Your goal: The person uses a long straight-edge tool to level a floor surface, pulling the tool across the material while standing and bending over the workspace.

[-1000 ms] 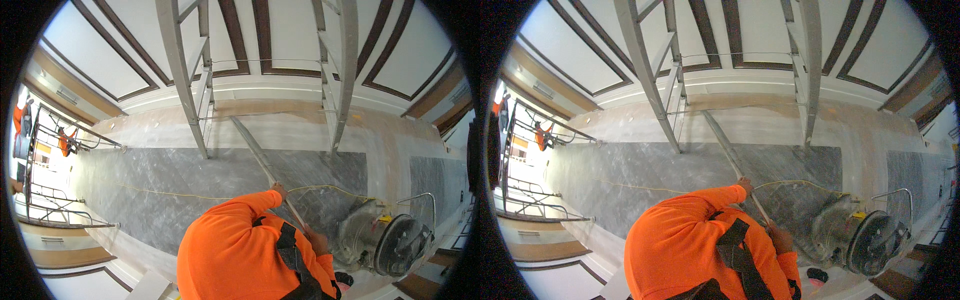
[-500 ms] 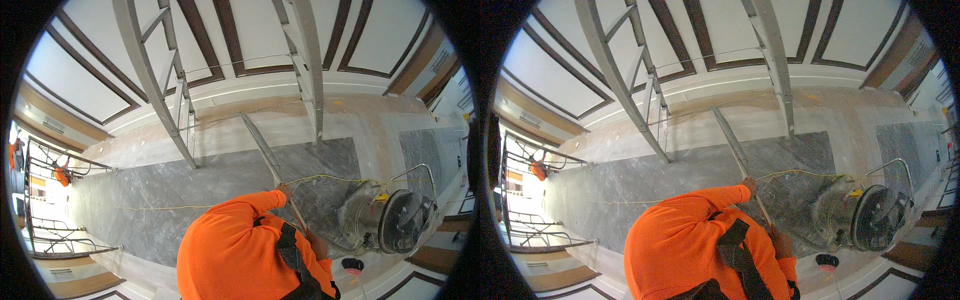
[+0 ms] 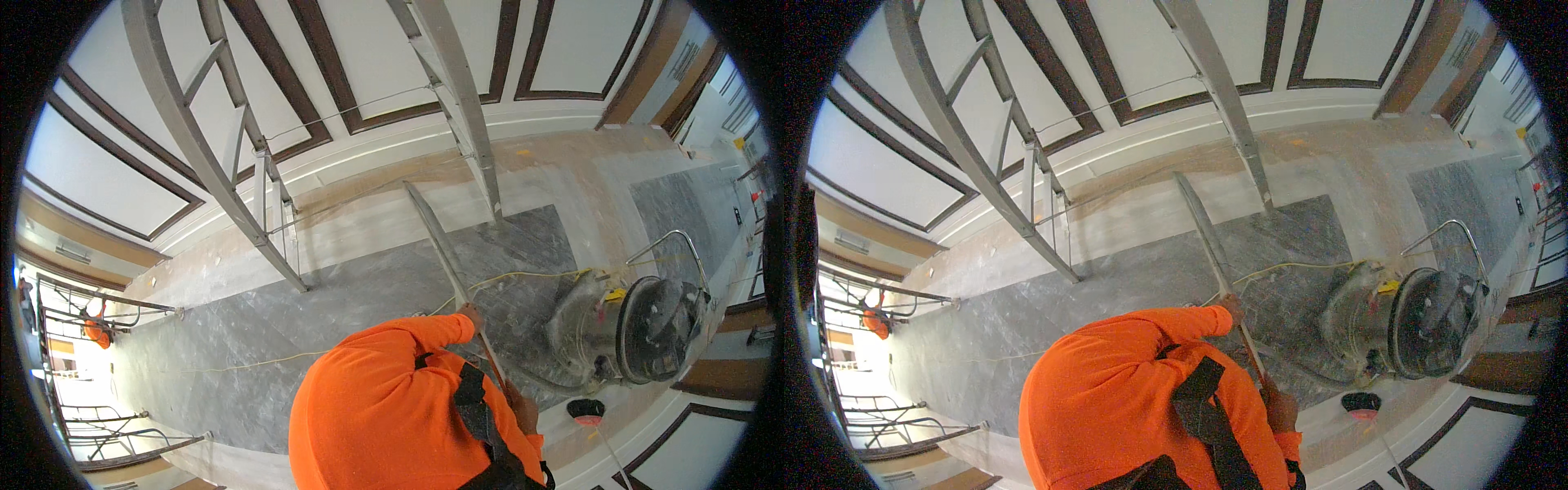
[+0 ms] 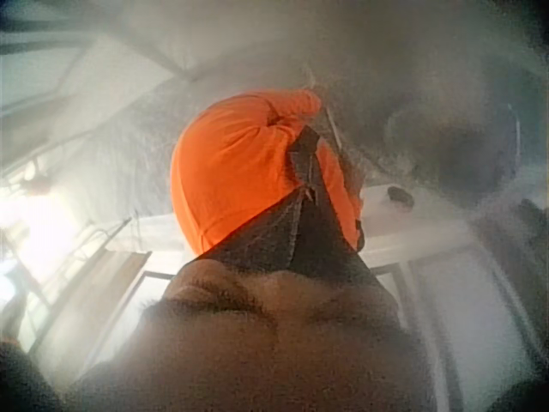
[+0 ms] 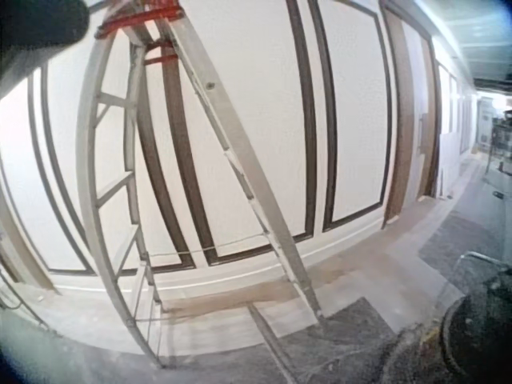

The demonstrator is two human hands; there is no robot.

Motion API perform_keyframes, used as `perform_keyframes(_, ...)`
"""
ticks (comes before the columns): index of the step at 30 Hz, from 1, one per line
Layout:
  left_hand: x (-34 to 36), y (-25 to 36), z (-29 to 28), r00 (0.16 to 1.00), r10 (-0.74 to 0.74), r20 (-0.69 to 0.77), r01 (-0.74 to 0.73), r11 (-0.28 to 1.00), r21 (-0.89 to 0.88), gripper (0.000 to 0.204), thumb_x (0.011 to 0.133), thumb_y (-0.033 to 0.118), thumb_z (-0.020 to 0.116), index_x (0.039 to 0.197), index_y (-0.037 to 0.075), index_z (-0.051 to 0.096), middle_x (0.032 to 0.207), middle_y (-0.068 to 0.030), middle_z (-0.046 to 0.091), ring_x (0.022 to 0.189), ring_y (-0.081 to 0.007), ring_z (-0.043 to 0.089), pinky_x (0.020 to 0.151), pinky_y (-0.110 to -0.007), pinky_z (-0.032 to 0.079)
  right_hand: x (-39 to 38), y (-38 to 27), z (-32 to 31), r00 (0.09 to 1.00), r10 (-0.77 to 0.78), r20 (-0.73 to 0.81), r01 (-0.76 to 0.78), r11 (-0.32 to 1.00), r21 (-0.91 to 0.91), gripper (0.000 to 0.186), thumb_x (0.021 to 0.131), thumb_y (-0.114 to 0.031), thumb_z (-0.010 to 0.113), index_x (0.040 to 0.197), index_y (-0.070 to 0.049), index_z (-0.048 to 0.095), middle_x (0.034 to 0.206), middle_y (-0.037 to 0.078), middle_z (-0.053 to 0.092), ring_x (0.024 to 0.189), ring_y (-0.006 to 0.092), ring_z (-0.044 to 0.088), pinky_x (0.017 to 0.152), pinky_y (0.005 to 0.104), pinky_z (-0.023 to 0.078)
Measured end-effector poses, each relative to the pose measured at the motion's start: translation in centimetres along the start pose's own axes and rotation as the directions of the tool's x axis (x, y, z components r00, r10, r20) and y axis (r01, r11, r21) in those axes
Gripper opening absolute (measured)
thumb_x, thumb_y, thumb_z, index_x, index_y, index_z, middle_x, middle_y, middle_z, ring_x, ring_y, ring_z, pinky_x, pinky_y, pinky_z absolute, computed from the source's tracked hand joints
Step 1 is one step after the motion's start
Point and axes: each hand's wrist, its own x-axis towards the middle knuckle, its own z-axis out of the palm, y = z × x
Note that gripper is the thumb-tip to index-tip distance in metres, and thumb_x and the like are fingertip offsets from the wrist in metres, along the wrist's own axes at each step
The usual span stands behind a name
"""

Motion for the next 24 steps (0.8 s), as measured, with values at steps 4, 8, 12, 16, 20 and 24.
perform_keyframes(4,-0.8,2.7,-3.4,0.99,0.064,0.122,-0.078,0.99,0.121,0.032,0.082,0.028,0.061,0.107,0.01,0.069,0.116,-0.0178,0.058,0.115,-0.0378,0.046,0.103,-0.05,0.032,-1.3,1.9,1.9,0.995,0.016,-0.098,-0.006,0.995,0.103,0.044,0.086,-0.03,0.062,0.129,-0.024,0.054,0.059,0.015,0.059,0.049,0.0343,0.057,0.045,0.0458,0.042)
perform_keyframes(8,1.0,3.0,-1.6,0.99,0.1,0.096,-0.109,0.988,0.105,0.034,0.082,0.029,0.061,0.111,0.013,0.067,0.12,-0.0159,0.056,0.116,-0.0358,0.045,0.102,-0.049,0.032,-2.2,2.6,2.8,0.991,0.059,-0.117,-0.049,0.995,0.09,0.044,0.086,-0.031,0.063,0.128,-0.024,0.055,0.058,0.015,0.058,0.049,0.0342,0.057,0.045,0.0449,0.042)
perform_keyframes(12,1.9,4.1,-1.5,0.991,0.132,0.023,-0.134,0.985,0.107,0.033,0.08,0.031,0.062,0.11,0.017,0.067,0.116,-0.0113,0.058,0.115,-0.0326,0.047,0.1,-0.05,0.035,-2.7,3.2,3.6,0.985,0.119,-0.125,-0.105,0.988,0.115,0.046,0.085,-0.03,0.064,0.129,-0.025,0.054,0.057,0.015,0.057,0.048,0.0344,0.056,0.044,0.0454,0.042)
perform_keyframes(16,2.2,4.7,-2.4,0.989,0.143,-0.033,-0.139,0.985,0.097,0.03,0.08,0.031,0.063,0.107,0.02,0.068,0.115,-0.009,0.059,0.118,-0.0322,0.045,0.1,-0.051,0.034,-2.7,4.5,5.5,0.979,0.149,-0.141,-0.116,0.97,0.215,0.046,0.086,-0.029,0.063,0.131,-0.022,0.053,0.057,0.016,0.057,0.048,0.0354,0.056,0.045,0.0453,0.041)
perform_keyframes(20,3.5,4.7,-1.6,0.971,0.185,-0.151,-0.169,0.979,0.113,0.024,0.079,0.032,0.063,0.099,0.021,0.07,0.113,-0.0089,0.059,0.116,-0.0338,0.046,0.1,-0.051,0.035,-2.4,5.9,8.2,0.97,0.162,-0.18,-0.056,0.872,0.487,0.044,0.09,-0.027,0.06,0.129,-0.011,0.053,0.068,0.022,0.061,0.054,0.0344,0.059,0.049,0.0432,0.044)
perform_keyframes(24,4.8,4.7,-0.2,0.974,0.173,-0.144,-0.152,0.978,0.146,0.021,0.077,0.031,0.063,0.093,0.02,0.07,0.106,-0.0078,0.062,0.111,-0.0322,0.051,0.096,-0.052,0.04,-2.3,4.8,6.7,0.978,0.195,-0.07,-0.1,0.742,0.663,0.043,0.092,-0.025,0.057,0.128,-0.002,0.052,0.083,0.026,0.063,0.065,0.0329,0.064,0.055,0.0404,0.046)
